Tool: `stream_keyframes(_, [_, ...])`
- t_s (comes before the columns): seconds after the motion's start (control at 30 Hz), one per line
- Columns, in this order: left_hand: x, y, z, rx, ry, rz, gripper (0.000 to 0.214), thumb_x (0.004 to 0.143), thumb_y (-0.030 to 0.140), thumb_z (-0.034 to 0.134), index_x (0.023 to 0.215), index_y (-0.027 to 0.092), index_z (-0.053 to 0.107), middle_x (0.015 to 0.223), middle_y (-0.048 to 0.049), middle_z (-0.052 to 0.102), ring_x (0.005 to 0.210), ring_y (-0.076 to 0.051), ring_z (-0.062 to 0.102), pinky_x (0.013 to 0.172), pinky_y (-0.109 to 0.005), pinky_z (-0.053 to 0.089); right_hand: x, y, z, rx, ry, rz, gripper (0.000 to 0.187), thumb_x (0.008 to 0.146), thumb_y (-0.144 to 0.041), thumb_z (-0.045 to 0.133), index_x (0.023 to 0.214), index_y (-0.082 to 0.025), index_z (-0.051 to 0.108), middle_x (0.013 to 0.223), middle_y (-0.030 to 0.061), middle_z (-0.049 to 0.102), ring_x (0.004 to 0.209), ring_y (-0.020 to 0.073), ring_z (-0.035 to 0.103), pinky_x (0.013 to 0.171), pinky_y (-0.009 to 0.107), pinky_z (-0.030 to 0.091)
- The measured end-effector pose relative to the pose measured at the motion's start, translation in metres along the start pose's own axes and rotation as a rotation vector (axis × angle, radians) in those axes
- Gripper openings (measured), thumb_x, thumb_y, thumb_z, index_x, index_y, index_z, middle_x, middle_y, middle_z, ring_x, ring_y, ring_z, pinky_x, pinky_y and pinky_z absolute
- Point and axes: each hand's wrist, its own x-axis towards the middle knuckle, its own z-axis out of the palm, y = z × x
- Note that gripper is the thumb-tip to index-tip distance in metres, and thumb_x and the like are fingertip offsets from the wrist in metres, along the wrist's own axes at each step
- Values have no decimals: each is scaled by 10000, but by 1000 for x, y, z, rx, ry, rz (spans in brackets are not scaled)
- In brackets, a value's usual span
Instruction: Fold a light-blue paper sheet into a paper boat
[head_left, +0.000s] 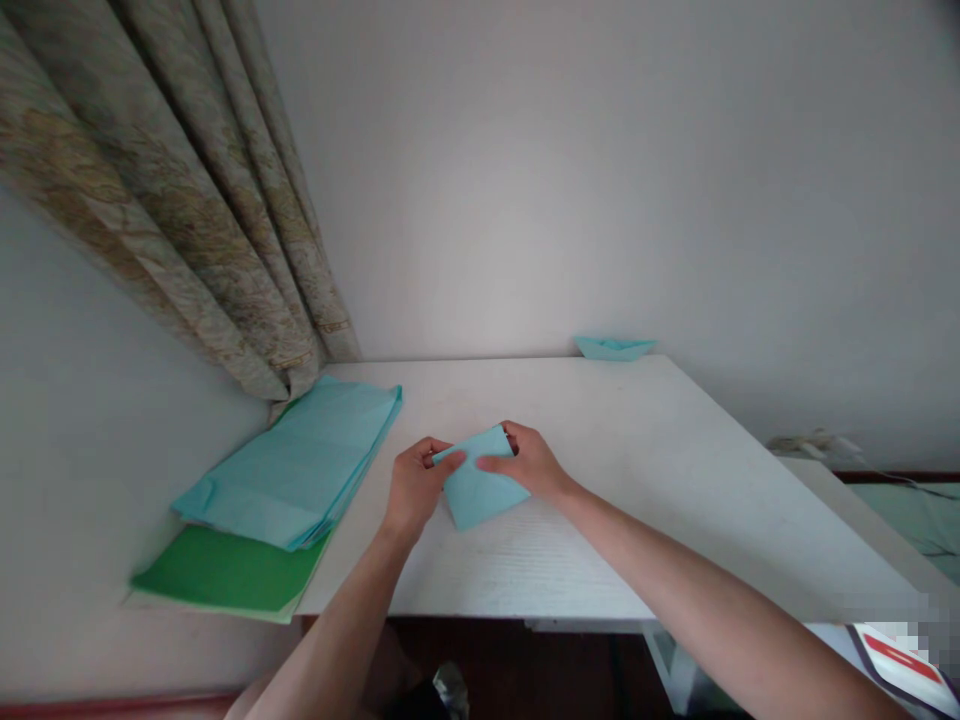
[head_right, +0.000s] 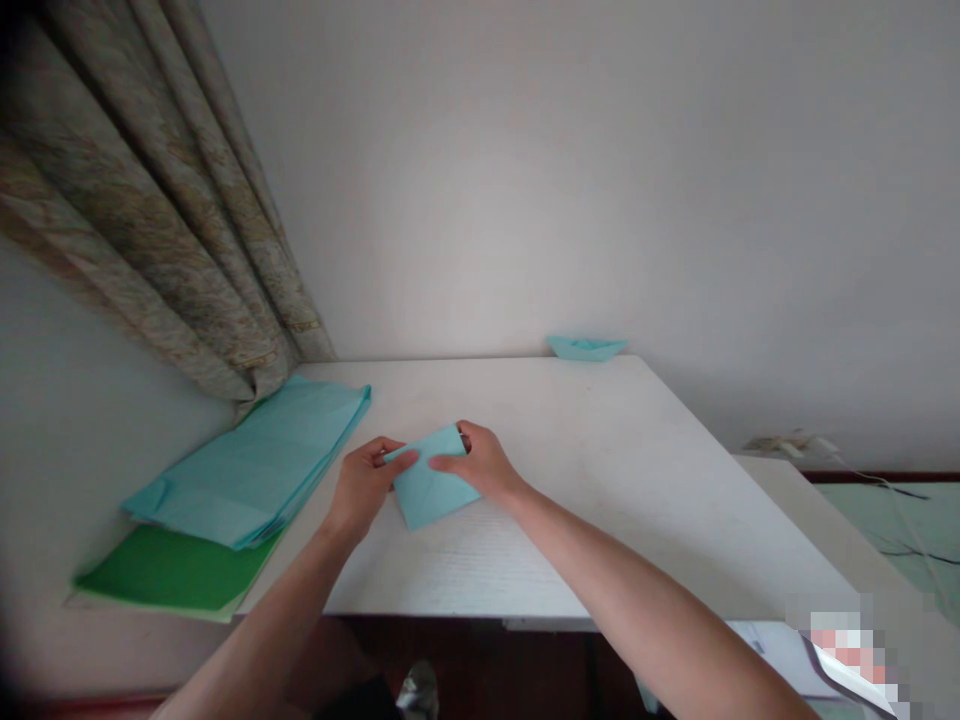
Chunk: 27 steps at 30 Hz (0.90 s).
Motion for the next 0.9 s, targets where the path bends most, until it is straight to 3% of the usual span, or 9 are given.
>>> stream_keyframes(0.13, [2, -2, -2, 13, 12, 20, 300, 587, 403, 750, 672, 152, 611, 523, 34, 548, 452, -82, 453, 424, -185, 342, 1, 7, 2, -83, -10, -31, 320, 584, -328, 791, 779, -161, 599, 694, -13, 611, 623, 133, 549, 539, 235, 435])
stream_keyframes(0.3, [5, -1, -5, -27, -27, -32, 310, 565, 406, 749, 666, 156, 594, 547, 21, 570, 477, -110, 502, 469, -219, 403, 2, 5, 0, 33, -40, 63, 335, 589, -364, 779, 797, -139, 644, 711, 26, 661, 607, 153, 584, 531, 255, 454])
stream_keyframes(0.4, [6, -1, -10, 67, -127, -42, 278, 582, 393, 724, 665, 153, 610, 576, 1, 595, 514, -135, 531, 499, -238, 410, 1, 5, -2, 39, -85, 103, 349, 570, -397, 788, 766, -137, 665, 690, 25, 661, 582, 152, 578, 501, 246, 433])
stream_keyframes(0.53, [7, -3, -15, 270, -345, 30, 190, 644, 337, 666, 613, 155, 621, 539, 19, 543, 504, -124, 474, 475, -217, 316, -1, 8, -3, -29, -171, 92, 319, 611, -450, 755, 660, -150, 656, 599, -7, 605, 521, 127, 521, 459, 228, 374])
stream_keyframes(0.63, [6, -3, -19, 363, -448, 116, 184, 659, 280, 641, 527, 167, 580, 479, 53, 430, 470, -103, 380, 455, -213, 232, -2, 7, -2, -112, -159, 43, 372, 671, -486, 704, 532, -163, 581, 483, -42, 477, 450, 92, 417, 419, 213, 286])
stream_keyframes(0.73, [6, -1, -24, 419, -527, 142, 175, 660, 247, 632, 515, 170, 570, 474, 59, 399, 466, -101, 357, 451, -214, 221, -2, 4, -1, -119, -122, -10, 400, 718, -515, 655, 532, -169, 578, 462, -53, 421, 440, 82, 365, 420, 213, 250])
stream_keyframes(0.8, [7, 0, -26, 423, -511, 136, 161, 663, 239, 626, 529, 171, 569, 488, 54, 418, 473, -104, 379, 451, -211, 249, 0, 2, -1, -69, -78, -5, 399, 710, -534, 657, 565, -167, 605, 475, -45, 451, 451, 90, 387, 432, 217, 267])
stream_keyframes(0.9, [8, -2, -25, 353, -329, 113, 185, 660, 276, 637, 540, 179, 535, 500, 48, 446, 472, -113, 429, 441, -211, 318, 5, -1, -3, 175, 41, 127, 454, 713, -607, 616, 629, -160, 630, 533, 0, 556, 486, 123, 482, 468, 235, 350])
